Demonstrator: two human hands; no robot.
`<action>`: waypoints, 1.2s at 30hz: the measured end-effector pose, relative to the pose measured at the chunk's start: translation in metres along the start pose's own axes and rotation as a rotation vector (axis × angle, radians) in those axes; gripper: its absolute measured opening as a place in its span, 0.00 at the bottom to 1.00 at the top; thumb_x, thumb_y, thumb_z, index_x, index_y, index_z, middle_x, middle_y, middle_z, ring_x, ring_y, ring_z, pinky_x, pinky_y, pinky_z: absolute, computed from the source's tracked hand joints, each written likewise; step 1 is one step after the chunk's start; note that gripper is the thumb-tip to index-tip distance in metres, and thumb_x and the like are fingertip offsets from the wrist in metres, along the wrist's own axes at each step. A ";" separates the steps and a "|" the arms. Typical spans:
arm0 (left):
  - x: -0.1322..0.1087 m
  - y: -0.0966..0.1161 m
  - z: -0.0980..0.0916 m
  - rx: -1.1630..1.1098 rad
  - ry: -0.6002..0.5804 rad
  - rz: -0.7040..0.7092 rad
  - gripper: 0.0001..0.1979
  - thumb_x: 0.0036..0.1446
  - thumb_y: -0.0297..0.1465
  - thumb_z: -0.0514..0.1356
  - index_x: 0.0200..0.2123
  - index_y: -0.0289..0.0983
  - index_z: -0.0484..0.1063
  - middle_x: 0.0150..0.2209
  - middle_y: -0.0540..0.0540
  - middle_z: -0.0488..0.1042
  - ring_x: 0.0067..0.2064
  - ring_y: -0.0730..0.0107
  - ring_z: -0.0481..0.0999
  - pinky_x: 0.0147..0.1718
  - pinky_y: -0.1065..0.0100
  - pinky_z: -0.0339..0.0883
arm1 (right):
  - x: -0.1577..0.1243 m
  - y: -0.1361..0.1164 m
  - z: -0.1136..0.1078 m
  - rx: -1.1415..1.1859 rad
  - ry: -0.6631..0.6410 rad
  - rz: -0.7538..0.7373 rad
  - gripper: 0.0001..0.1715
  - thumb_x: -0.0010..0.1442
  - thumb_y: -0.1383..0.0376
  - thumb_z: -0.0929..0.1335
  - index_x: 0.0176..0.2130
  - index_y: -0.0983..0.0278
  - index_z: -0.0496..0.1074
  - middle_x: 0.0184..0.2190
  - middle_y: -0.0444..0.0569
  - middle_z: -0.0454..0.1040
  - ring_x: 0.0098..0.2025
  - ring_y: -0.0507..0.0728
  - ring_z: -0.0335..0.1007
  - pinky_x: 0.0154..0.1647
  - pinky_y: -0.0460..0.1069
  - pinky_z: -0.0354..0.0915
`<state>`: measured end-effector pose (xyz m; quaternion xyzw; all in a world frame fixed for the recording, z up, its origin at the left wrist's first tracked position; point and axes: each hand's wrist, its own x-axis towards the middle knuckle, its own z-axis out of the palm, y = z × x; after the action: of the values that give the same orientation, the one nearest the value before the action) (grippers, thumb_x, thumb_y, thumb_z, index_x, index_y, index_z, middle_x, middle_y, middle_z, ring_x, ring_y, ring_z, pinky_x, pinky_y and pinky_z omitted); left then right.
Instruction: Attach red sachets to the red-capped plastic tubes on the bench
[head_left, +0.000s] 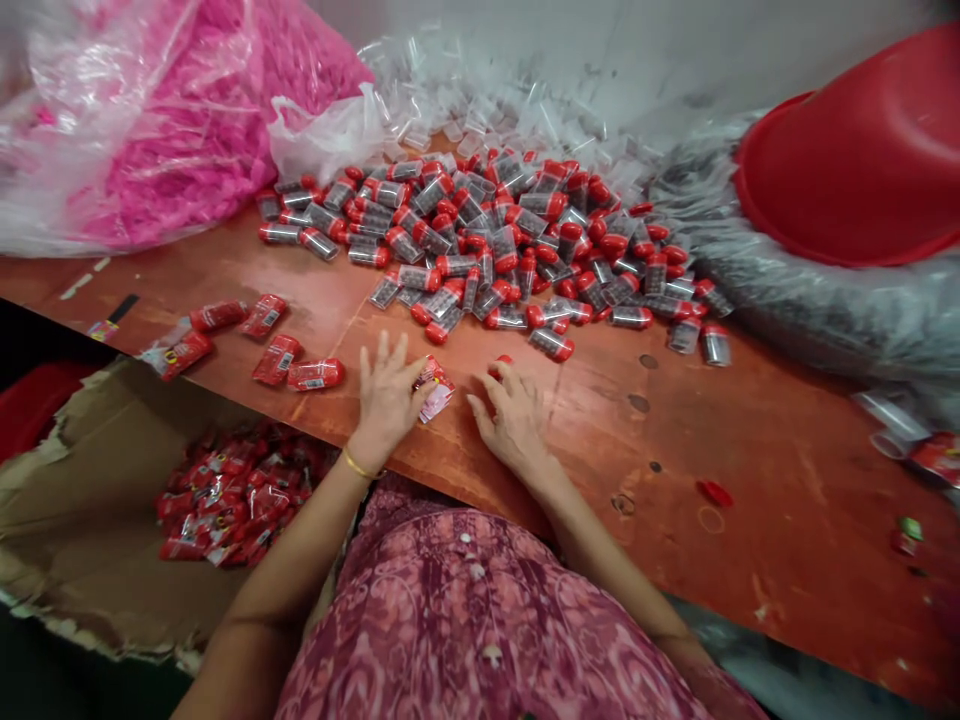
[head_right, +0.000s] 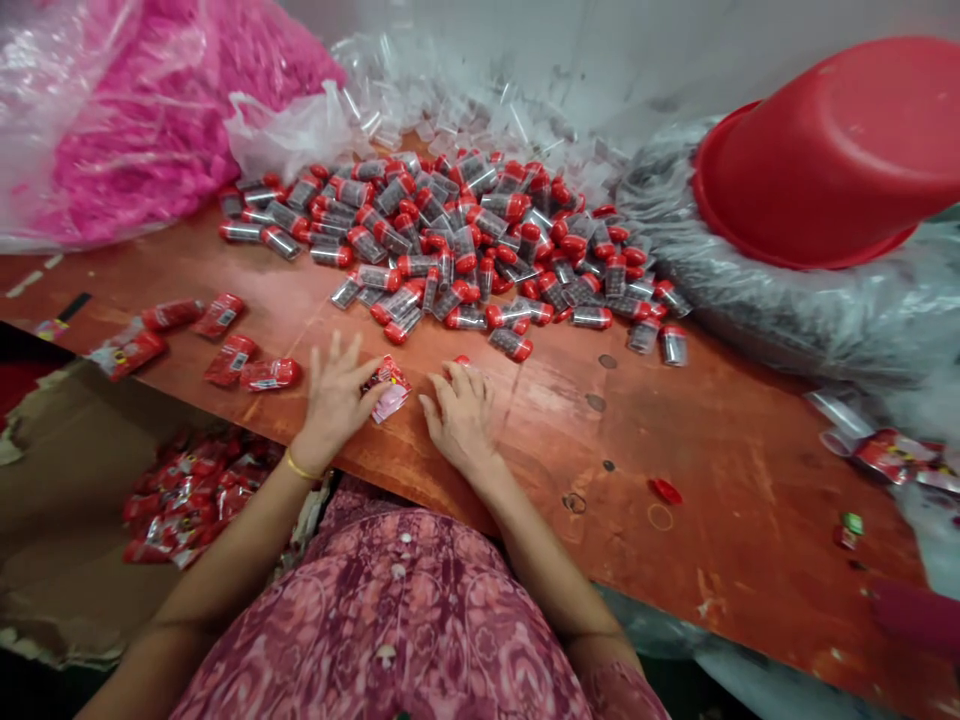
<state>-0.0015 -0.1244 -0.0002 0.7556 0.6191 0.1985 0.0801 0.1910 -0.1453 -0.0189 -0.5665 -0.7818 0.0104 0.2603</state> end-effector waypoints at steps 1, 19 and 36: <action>0.003 0.003 0.008 -0.006 -0.035 0.000 0.17 0.58 0.40 0.55 0.45 0.41 0.76 0.59 0.40 0.66 0.64 0.45 0.54 0.60 0.39 0.43 | 0.000 0.000 0.000 0.013 0.016 -0.007 0.15 0.62 0.61 0.63 0.45 0.65 0.71 0.48 0.56 0.71 0.51 0.62 0.62 0.51 0.56 0.57; 0.006 0.007 0.012 -0.533 0.076 -0.247 0.09 0.53 0.34 0.61 0.38 0.46 0.78 0.52 0.44 0.73 0.63 0.51 0.59 0.60 0.39 0.40 | 0.029 -0.023 0.018 0.725 -0.092 0.393 0.17 0.55 0.54 0.67 0.38 0.65 0.72 0.31 0.48 0.75 0.27 0.52 0.66 0.29 0.47 0.63; 0.003 0.048 -0.007 -1.393 -0.155 -0.732 0.15 0.39 0.40 0.69 0.23 0.33 0.74 0.20 0.51 0.73 0.18 0.80 0.68 0.13 0.79 0.56 | 0.021 -0.024 0.007 0.752 0.076 0.277 0.20 0.61 0.57 0.59 0.21 0.61 0.57 0.17 0.39 0.57 0.21 0.49 0.53 0.24 0.46 0.53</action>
<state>0.0398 -0.1328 0.0240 0.2914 0.5541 0.4482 0.6381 0.1628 -0.1329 -0.0088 -0.5317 -0.6296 0.3097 0.4743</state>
